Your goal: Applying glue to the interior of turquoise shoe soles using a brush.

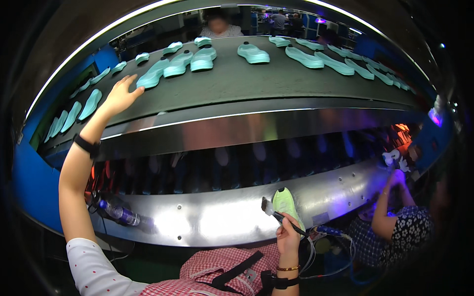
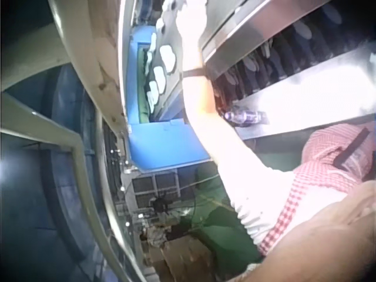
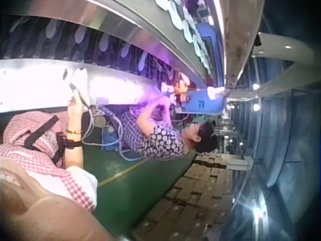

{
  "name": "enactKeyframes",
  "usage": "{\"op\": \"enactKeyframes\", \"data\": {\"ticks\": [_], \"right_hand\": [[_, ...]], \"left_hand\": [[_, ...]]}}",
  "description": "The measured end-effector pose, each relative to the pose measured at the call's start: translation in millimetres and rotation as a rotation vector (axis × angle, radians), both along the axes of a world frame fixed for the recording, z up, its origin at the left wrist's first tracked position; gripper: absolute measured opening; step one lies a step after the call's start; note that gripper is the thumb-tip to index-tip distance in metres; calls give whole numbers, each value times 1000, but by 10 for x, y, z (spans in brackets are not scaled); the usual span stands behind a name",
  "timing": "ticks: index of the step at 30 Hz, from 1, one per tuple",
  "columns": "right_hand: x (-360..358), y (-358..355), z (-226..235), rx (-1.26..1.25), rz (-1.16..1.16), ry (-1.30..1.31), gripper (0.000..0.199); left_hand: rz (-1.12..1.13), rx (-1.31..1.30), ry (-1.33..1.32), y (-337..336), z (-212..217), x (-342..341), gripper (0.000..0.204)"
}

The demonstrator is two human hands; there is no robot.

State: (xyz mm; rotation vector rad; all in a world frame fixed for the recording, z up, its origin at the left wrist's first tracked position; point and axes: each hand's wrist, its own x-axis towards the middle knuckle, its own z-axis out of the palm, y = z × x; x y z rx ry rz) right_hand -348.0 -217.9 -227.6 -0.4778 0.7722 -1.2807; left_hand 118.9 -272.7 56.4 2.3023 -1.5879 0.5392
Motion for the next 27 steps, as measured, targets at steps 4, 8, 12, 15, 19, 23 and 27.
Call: {"op": "enactKeyframes", "data": {"ticks": [4, 8, 12, 15, 19, 23, 27], "right_hand": [[75, -77, -61, 36, 29, -50, 20], [27, -134, -132, 72, -11, -107, 20], [-46, -169, -110, 92, -12, -103, 20], [-89, -186, -157, 82, 10, -107, 21], [-120, -245, -111, 79, 58, -173, 20], [-221, -300, -189, 72, 68, -182, 21], [-260, -301, -197, 62, 53, -202, 21]], "left_hand": [[-7, 177, 224, -694, 84, 245, 88], [-187, 274, 369, -1156, 25, 314, 87], [-138, 312, 292, -1365, 37, 92, 71], [-123, 330, 309, -1394, 107, -287, 54], [-245, 410, 293, -1707, 152, -662, 43], [-317, 456, 323, -2097, 132, -1296, 34], [-490, 479, 335, -2367, 142, -1823, 37]]}}
